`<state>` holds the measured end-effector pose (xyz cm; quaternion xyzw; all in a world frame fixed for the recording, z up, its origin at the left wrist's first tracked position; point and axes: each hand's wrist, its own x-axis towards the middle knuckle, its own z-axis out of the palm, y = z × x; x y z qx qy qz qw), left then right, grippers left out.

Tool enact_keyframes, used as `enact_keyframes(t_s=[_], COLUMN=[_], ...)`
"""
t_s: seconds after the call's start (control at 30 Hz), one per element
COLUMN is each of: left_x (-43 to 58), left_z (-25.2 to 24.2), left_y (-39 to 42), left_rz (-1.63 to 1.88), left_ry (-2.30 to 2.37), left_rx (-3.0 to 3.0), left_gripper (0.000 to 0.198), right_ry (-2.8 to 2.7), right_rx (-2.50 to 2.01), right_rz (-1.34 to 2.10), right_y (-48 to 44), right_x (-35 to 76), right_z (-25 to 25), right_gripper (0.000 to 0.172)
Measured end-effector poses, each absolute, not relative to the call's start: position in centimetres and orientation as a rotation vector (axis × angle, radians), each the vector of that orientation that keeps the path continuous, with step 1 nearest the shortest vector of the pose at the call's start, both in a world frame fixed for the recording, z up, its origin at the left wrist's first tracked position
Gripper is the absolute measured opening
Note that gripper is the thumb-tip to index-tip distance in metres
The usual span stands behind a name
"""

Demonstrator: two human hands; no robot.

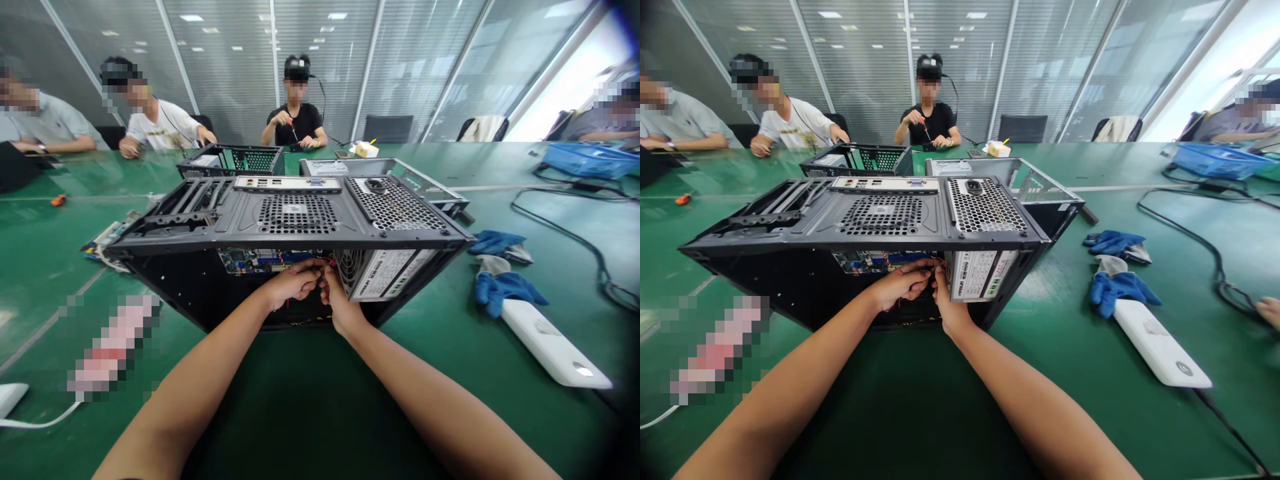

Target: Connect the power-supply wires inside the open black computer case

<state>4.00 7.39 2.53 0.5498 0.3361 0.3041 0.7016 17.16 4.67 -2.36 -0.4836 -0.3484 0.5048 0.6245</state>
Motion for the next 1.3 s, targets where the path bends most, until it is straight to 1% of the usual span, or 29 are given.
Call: enact_keyframes(t_s=[0.13, 0.27, 0.43, 0.5, 0.6, 0.7, 0.8, 0.9, 1.17, 1.3], left_x=[4.1, 4.2, 4.2, 4.3, 4.4, 4.5, 4.5, 4.4, 4.0, 3.8], left_z=[2.7, 2.6, 2.3, 2.2, 2.1, 2.2, 2.6, 2.8, 2.3, 2.2], left_y=[7.2, 7.2, 7.2, 7.2, 7.2, 7.2, 7.2, 7.2, 7.8, 7.7], left_rz=[0.678, 0.686, 0.702, 0.732, 0.756, 0.698, 0.595, 0.524, 0.349, 0.409], left_ry=[0.781, 0.793, 0.806, 0.807, 0.825, 0.851, 0.854, 0.821, 0.721, 0.747], left_rx=[1.249, 1.263, 1.253, 1.252, 1.230, 1.218, 1.200, 1.150, 1.048, 1.058], left_gripper=[0.044, 0.042, 0.040, 0.036, 0.024, 0.013, 0.018, 0.020, 0.038, 0.033], right_ry=[-0.818, -0.887, -0.943, -0.906, -0.860, -0.846, -0.882, -0.924, -0.832, -0.885], right_rx=[-1.050, -1.082, -1.086, -1.090, -1.077, -1.038, -1.012, -0.998, -0.940, -0.952], right_rz=[1.230, 1.250, 1.335, 1.309, 1.241, 1.179, 1.102, 1.034, 1.223, 1.207], right_y=[5.8, 6.4, 6.2, 6.3, 6.6, 6.8, 6.6, 6.5, 6.3, 6.1], right_x=[17.2, 17.4, 17.6, 17.6, 17.4, 17.2, 17.2, 17.3, 17.7, 17.7], right_z=[-1.8, -1.5, -1.1, -1.2, -1.6, -2.1, -2.4, -2.4, -1.5, -1.3], right_gripper=[0.048, 0.052, 0.052, 0.049, 0.047, 0.045, 0.041, 0.040, 0.040, 0.042])
